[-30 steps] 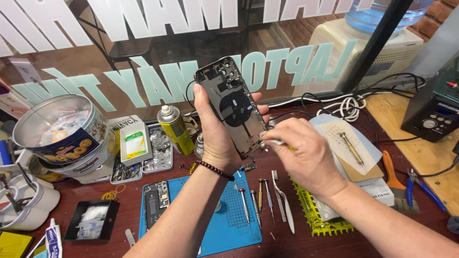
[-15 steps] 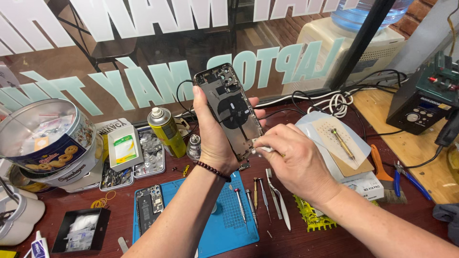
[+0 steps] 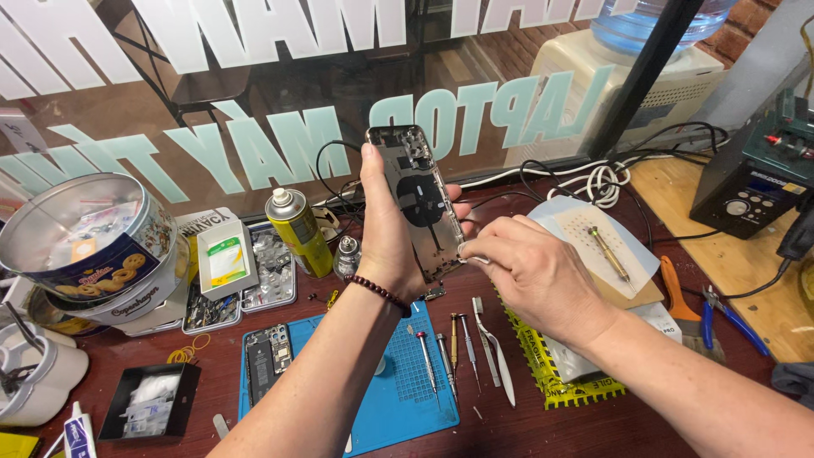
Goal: The person holds a disassembled phone frame and scrubs its interior edges and camera area with a toothbrush, then wipes the housing with a tissue. They later pick up the phone motherboard and handle it over the work mat.
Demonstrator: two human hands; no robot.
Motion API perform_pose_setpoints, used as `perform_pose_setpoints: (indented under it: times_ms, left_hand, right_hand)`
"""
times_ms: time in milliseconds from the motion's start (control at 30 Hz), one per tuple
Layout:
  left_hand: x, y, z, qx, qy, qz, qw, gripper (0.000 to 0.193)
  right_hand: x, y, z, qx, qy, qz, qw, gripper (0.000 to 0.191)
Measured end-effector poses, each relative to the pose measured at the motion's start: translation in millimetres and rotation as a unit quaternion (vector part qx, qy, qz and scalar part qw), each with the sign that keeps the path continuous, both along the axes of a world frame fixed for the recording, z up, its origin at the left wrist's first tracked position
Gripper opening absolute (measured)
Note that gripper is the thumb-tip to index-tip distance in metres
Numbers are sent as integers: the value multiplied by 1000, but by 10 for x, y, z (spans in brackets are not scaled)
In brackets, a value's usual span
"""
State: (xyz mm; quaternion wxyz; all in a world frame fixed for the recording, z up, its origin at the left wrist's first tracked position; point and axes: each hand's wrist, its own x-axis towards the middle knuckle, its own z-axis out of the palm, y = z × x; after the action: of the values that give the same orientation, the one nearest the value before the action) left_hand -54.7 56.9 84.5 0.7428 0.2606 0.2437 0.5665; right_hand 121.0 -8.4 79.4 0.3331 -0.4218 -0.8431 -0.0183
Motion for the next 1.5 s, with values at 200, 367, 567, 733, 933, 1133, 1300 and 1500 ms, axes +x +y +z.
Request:
perform_pose_setpoints:
  times_ms: [200,367,567,733,933,1133,1300,1500]
  left_hand:
    - [-128,-17,-19,-9,-53,-8,999,95]
    - [-167,-31,-65,-18,-104,-18,994,95]
    - [-127,-13,-171,25,-106,-27,994,94]
    - [-138,-45,-220,-7,-90,-17,996,95]
    - [-105,-52,-222,-26,-106,-39,993,93]
    - [-90,-43,-239,12,-98,-99,990,89]
    - [-126,-57,-258,-7,-71,-135,988,93]
    - [-117,-81,-301,-21,-69,-142,987,93]
  right_hand:
    - [52,127,208,-243,161,-58,955,10]
    - [34,142,376,-130,232,-42,963,12]
    - [-219,-37,254,-35,61,14,997,9]
    - [-235,-3,283,-28,27,-9,999,7]
    - [-191,56,347,-36,77,13,996,4]
    - [-163,39,309,-29,12,44,999,8]
    - [-112,15,254,21,-13,76,997,14]
    - [-66,-16,197,18,-7,79,997,16]
